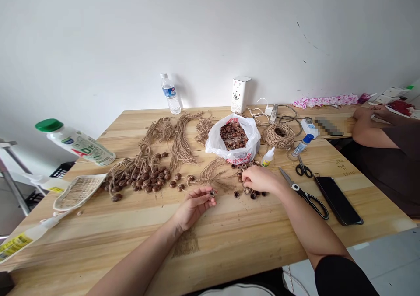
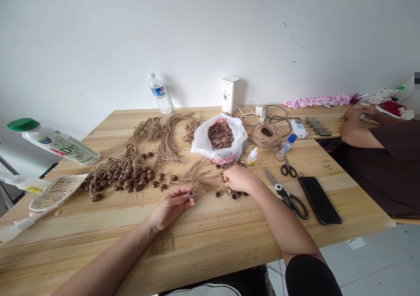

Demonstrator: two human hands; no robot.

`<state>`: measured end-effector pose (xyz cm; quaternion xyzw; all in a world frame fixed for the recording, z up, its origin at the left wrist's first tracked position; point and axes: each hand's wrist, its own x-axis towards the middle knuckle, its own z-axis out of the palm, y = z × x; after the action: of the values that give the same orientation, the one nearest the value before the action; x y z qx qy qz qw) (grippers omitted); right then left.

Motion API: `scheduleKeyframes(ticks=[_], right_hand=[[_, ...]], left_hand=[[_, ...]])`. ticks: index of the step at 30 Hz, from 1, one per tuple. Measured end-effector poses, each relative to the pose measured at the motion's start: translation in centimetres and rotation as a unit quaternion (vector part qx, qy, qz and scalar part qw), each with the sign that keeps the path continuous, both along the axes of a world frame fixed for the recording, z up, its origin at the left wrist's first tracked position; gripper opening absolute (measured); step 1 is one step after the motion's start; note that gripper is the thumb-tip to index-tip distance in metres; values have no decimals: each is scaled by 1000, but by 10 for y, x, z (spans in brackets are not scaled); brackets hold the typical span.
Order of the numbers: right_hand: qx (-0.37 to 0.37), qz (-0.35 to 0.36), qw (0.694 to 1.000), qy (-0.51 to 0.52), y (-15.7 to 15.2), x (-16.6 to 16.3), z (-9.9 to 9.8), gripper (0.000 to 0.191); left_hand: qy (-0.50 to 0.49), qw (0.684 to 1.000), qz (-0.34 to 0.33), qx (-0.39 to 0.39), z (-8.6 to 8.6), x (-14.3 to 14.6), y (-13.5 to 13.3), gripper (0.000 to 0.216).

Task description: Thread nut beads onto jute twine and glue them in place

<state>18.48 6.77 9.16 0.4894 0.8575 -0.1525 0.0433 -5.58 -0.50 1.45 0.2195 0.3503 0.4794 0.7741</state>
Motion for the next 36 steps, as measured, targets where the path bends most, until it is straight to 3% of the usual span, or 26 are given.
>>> scheduleKeyframes(ticks=[6,14,18,21,29,33,36], right_hand=[[17,-26,997,-68,-4,-15,-9,5],[37,-18,998,-57,-5,-21,-12,15],[51,-7,994,101,-14,-28,-9,9],[36,43,969,239,-26,-38,-11,8],[56,13,983,176,-21,-46,-33,14],[20,-19,971,237,-11,-39,-33,17],[-56,-65,948,307,-9,-37,-34,16]], left_hand=[[-2,1000,-5,10,1,0,0,22],[-13,999,-5,29,0,-1,-2,23],[-13,999,-3,30,1,-1,-3,24],[-14,1000,-3,28,3,-1,-3,25],[-20,1000,-1,24,-2,-2,-2,24],[-23,1000,2,17,-2,-2,-2,25],[-24,1000,3,12,0,-2,-1,25]])
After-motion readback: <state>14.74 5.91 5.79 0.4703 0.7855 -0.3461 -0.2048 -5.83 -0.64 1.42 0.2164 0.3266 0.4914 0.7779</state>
